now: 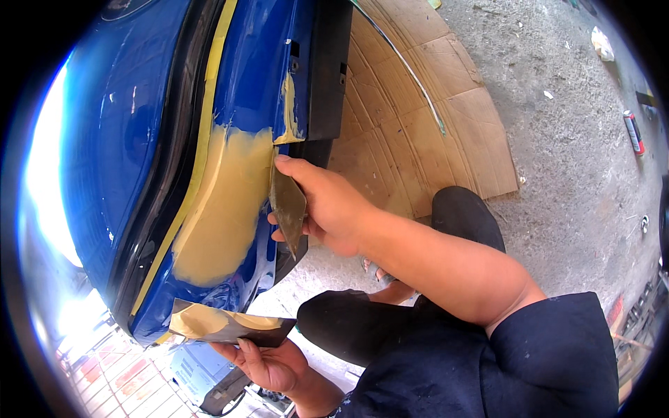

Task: The person sands a patch of yellow body filler on a car's blue bumper using a block. They then use a spreader to apply another layer of filler over the area.

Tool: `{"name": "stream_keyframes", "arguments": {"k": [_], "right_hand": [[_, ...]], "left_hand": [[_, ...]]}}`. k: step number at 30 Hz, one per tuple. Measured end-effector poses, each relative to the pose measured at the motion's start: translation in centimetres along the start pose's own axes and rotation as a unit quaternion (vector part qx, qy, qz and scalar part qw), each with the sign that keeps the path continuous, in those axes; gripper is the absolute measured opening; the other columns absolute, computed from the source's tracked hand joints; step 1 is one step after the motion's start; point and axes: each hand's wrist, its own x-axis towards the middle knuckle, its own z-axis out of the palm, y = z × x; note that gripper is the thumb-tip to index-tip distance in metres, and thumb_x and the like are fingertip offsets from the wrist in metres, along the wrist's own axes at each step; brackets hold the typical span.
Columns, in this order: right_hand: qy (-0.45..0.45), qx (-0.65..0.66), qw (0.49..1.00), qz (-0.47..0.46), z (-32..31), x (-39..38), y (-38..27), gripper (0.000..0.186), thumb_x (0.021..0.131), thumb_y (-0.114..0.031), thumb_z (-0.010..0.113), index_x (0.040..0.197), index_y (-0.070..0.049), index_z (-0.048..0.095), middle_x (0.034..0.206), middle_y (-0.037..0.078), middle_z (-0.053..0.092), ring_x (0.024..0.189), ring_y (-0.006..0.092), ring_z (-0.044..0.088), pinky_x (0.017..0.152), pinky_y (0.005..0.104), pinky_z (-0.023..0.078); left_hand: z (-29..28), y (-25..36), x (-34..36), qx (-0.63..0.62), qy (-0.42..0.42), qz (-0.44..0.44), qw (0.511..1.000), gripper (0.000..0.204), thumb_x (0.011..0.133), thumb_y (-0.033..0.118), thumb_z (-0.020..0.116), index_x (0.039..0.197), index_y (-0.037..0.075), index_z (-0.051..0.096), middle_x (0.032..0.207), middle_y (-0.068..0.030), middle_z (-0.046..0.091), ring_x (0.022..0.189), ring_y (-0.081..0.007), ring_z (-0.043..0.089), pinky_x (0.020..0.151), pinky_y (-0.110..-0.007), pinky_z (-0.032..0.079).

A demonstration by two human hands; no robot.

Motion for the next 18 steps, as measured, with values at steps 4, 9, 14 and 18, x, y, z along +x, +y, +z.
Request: {"name": "stream_keyframes", "arguments": {"k": [4,9,14,18], "right_hand": [[-0.002,-0.027,0.999,-0.017,0.7,-0.4,0.2,0.05,0.092,-0.048,0.05,0.12,-0.007,0.052,0.104,0.005,0.055,0.088,0.0183,0.056,0.076,0.0375,0.053],[-0.048,-0.082,0.992,-0.079,1.3,-0.5,1.3,0.059,0.095,-0.048,0.046,0.135,-0.004,0.043,0.115,0.008,0.049,0.096,0.0197,0.053,0.073,0.034,0.052],[0.033,-0.36,0.896,-0.258,1.6,-0.9,4.2,0.068,0.096,-0.048,0.042,0.143,0.0,0.03,0.123,0.019,0.042,0.108,0.0298,0.049,0.091,0.0348,0.044],[0.031,-0.41,0.872,-0.264,0.4,-2.0,4.8,0.066,0.096,-0.045,0.044,0.143,0.0,0.03,0.125,0.019,0.041,0.111,0.029,0.048,0.098,0.0333,0.038]], "left_hand": [[0.0,0.0,-0.1,0.003,0.01,-0.001,1.0,0.054,0.096,0.005,0.042,0.146,0.007,0.023,0.144,-0.0131,0.037,0.128,-0.024,0.042,0.107,-0.041,0.036],[-0.1,0.1,-0.2,0.01,0.012,0.002,1.0,0.055,0.096,0.005,0.043,0.146,0.007,0.022,0.144,-0.0134,0.037,0.128,-0.0244,0.043,0.106,-0.041,0.036],[-0.3,0.0,-0.2,0.001,-0.004,-0.002,1.0,0.055,0.095,0.005,0.042,0.146,0.008,0.023,0.144,-0.0133,0.036,0.128,-0.0245,0.043,0.106,-0.041,0.036],[-0.3,0.1,-0.1,0.0,-0.005,-0.004,1.0,0.055,0.095,0.005,0.042,0.146,0.008,0.023,0.144,-0.013,0.036,0.128,-0.0247,0.042,0.107,-0.042,0.035]]}}
